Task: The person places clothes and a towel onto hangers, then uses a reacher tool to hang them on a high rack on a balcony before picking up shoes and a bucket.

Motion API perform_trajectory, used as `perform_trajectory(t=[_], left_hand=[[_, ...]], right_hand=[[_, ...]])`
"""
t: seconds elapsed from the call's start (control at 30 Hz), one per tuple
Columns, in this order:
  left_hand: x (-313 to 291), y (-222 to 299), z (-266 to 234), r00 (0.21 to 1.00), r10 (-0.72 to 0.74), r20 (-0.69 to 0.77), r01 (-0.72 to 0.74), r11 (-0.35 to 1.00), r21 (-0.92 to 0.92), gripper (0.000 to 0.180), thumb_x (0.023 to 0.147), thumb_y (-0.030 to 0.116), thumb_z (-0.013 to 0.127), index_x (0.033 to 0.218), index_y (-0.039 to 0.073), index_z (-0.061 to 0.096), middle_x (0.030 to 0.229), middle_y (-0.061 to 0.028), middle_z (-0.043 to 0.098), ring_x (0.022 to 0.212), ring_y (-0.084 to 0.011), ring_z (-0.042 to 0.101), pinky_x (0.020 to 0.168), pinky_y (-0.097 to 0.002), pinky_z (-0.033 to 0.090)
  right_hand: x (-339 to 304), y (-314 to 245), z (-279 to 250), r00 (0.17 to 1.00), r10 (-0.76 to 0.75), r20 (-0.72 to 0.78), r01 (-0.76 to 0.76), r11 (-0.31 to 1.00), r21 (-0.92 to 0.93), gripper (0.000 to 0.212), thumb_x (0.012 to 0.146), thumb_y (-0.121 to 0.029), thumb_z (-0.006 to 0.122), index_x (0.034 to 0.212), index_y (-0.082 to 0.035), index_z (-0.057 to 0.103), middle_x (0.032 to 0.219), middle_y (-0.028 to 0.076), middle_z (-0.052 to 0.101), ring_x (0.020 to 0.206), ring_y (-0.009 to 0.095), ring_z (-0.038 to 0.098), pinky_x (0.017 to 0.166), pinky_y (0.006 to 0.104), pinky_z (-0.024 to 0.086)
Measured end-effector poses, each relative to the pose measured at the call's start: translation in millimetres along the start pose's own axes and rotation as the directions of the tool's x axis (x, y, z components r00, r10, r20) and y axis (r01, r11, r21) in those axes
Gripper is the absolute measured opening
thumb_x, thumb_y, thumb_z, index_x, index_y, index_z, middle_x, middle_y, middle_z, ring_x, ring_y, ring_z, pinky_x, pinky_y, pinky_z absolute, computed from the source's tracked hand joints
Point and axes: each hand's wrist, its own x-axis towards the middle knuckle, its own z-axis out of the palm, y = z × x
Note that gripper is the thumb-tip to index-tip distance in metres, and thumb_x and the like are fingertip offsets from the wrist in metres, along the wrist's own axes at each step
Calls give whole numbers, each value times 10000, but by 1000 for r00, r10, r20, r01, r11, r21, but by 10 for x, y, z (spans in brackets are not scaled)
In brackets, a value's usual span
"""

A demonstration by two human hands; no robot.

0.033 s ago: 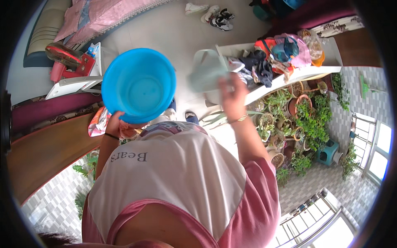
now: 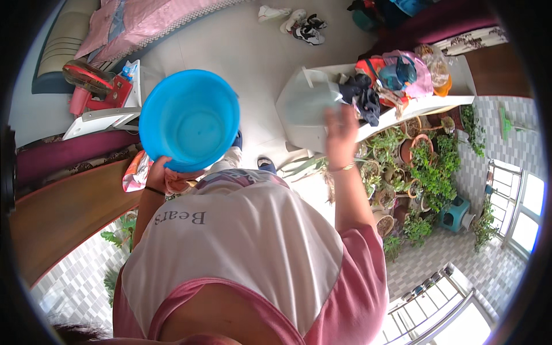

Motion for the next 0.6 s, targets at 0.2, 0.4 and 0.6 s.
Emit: perform_trajectory(t=[0.2,0.4,0.6], left_hand=[[693,974,-323,613,-397,683,440,890,122,873,747,515,393,1288,-164,305,943,-201,610,446,-103,258,404,-208,228],[1098,1963,102,816,-373,440,368,924,102,758,772,481,347,1158,-164,441,687,-123,521,418,-87,256,366,-208,202],[1700,2831,618,836,-376,400,371,924,93,484,777,357,385,859,-113,466,723,-142,518,412,-94,246,355,-196,220]], right_hand=[[693,926,-589,930,47,-365,-173,931,-323,223,853,-199,567,917,15,563,814,64,607,715,139,512,693,273,437],[811,862,-490,844,431,-320,-370,35,-928,384,766,-413,541,1070,-177,538,1133,68,588,1072,288,541,885,450,395],[1172,450,-101,811,380,-444,-468,-34,-883,392,788,-426,542,1101,-190,563,1230,68,524,1154,287,457,962,420,357]])
